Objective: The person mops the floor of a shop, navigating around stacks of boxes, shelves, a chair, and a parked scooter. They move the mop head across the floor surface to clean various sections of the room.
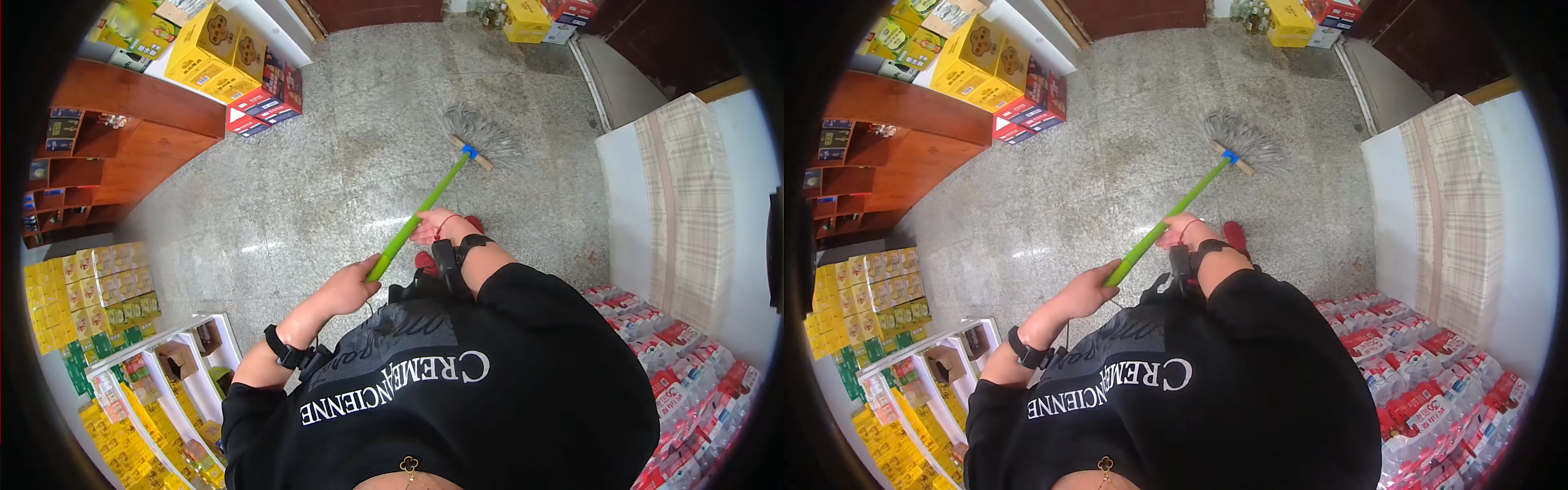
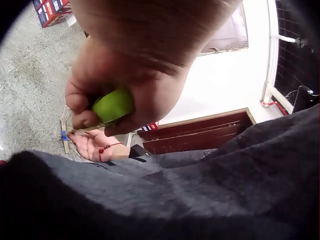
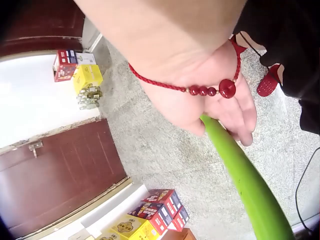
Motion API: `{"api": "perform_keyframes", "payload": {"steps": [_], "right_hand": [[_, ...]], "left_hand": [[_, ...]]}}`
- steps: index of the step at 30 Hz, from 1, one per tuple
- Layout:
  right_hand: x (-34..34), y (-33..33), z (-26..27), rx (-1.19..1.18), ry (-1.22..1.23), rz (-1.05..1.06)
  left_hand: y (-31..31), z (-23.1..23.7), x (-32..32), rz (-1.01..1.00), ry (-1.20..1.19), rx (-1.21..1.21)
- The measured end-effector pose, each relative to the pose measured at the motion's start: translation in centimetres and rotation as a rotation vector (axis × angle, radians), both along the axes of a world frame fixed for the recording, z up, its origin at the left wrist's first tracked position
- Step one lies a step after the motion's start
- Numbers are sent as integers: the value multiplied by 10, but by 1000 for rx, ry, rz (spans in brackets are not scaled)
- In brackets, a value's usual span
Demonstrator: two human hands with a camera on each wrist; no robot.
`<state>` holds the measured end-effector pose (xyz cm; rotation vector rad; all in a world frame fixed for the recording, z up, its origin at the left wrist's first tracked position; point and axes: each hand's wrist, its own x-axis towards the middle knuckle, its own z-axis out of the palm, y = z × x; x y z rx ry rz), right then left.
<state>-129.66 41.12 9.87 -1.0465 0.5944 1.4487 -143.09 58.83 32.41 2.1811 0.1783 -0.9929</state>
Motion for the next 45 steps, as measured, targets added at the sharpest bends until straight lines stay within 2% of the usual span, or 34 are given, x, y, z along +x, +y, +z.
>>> {"api": "perform_keyframes", "payload": {"steps": [4, 7, 10, 12, 15, 19, 25, 31, 35, 39, 43, 45], "right_hand": [[18, -15, -10, -20, -18, -23], [37, -30, -21, -31, -52, -120], [62, -49, -25, -78, -98, -185], [86, -68, -14, -139, -148, -365], [129, -103, -17, -115, -135, -450], [201, -160, -2, -162, -272, -414], [325, -258, -24, -208, -348, -466], [410, -319, -24, -218, -387, -466], [435, -331, -22, -231, -384, -484], [426, -313, -33, -203, -377, -498], [393, -267, -37, -176, -358, -473], [368, -241, -35, -82, -315, -449]], "left_hand": [[-20, 9, 30, -47, -46, 5], [-44, 23, 63, -71, -22, 33], [-70, 8, 92, -98, -75, 29], [-92, -9, 118, -127, -88, 28], [-129, -35, 170, -201, -135, 34], [-178, -68, 254, -262, -185, 16], [-270, -86, 389, -306, -200, -21], [-326, -106, 477, -315, -223, -53], [-336, -107, 501, -249, -217, -82], [-317, -120, 490, -193, -230, -86], [-268, -115, 456, -140, -142, -86], [-233, -116, 428, -121, -117, -96]]}}
